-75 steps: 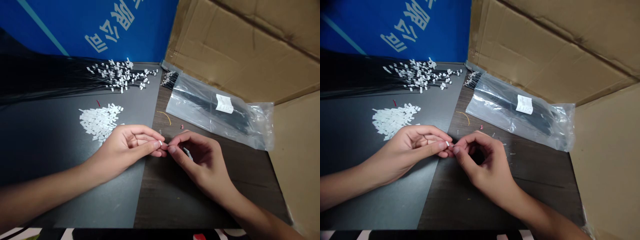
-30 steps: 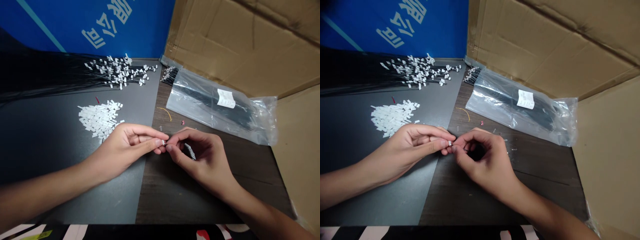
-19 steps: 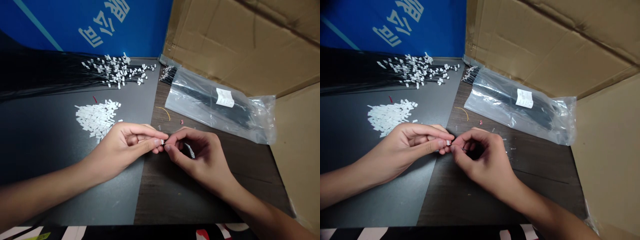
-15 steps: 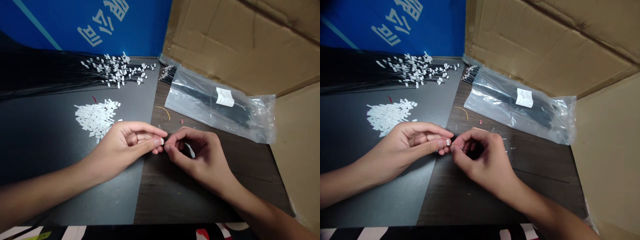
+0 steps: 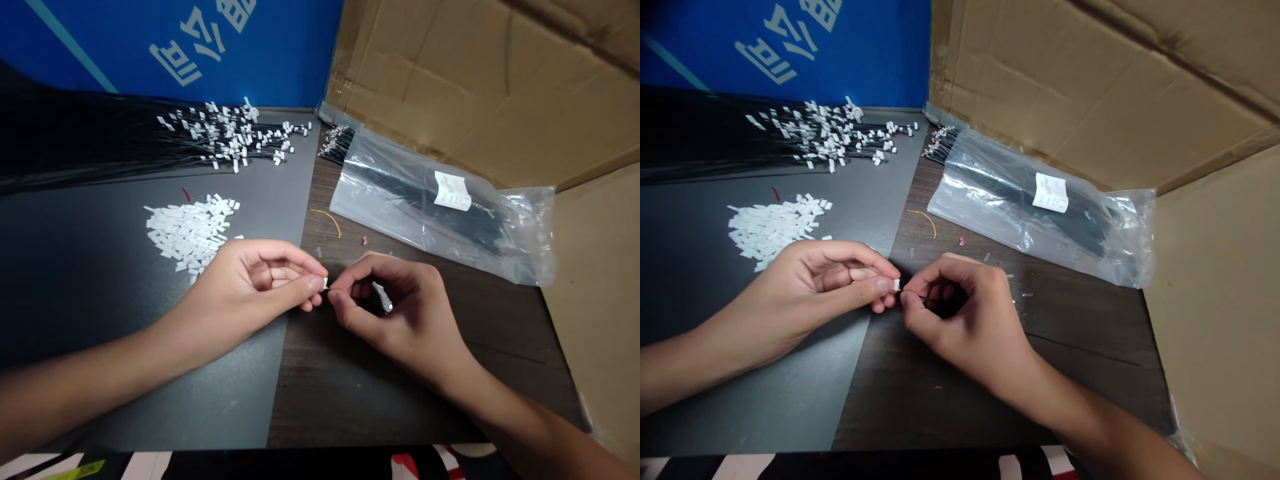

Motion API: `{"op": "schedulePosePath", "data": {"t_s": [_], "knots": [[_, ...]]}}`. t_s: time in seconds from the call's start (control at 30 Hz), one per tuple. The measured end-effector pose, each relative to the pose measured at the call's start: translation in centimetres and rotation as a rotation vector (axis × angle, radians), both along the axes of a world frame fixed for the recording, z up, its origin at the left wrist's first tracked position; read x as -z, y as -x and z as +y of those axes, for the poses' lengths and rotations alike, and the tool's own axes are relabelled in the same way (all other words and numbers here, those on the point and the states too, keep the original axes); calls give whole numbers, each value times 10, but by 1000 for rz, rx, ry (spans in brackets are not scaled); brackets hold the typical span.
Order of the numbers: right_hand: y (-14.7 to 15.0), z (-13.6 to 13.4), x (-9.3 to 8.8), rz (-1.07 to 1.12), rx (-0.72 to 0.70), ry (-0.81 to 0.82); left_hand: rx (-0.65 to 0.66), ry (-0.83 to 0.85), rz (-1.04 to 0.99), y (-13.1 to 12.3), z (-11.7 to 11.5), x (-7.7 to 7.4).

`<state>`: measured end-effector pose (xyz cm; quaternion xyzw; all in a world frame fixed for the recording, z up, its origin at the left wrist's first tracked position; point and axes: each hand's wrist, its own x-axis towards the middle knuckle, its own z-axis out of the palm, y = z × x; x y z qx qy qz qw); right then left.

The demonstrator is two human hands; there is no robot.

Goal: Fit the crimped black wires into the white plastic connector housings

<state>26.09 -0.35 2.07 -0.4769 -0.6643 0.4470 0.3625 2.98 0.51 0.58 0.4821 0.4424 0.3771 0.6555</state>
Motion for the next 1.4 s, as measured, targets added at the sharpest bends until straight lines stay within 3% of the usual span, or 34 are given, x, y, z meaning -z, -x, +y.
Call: {"op": "schedulePosePath", "data": {"t_s": [0.27,0.6,0.87,1.13,1.4], "knots": [[1,-2,4,2,3,-54,-46,-32,42,-1,0,0],[2,-3,0,22,0,27,21,-24,7,-3,-1,0],[4,-2,1,95,17,63,-1,-31,13,-2,-2,0],[3,-1,3,129,12,75,-52,-88,14,-1,-5,10],[5,-4,0,115,16,41,-43,-55,78,-5,-2,-3]]}}
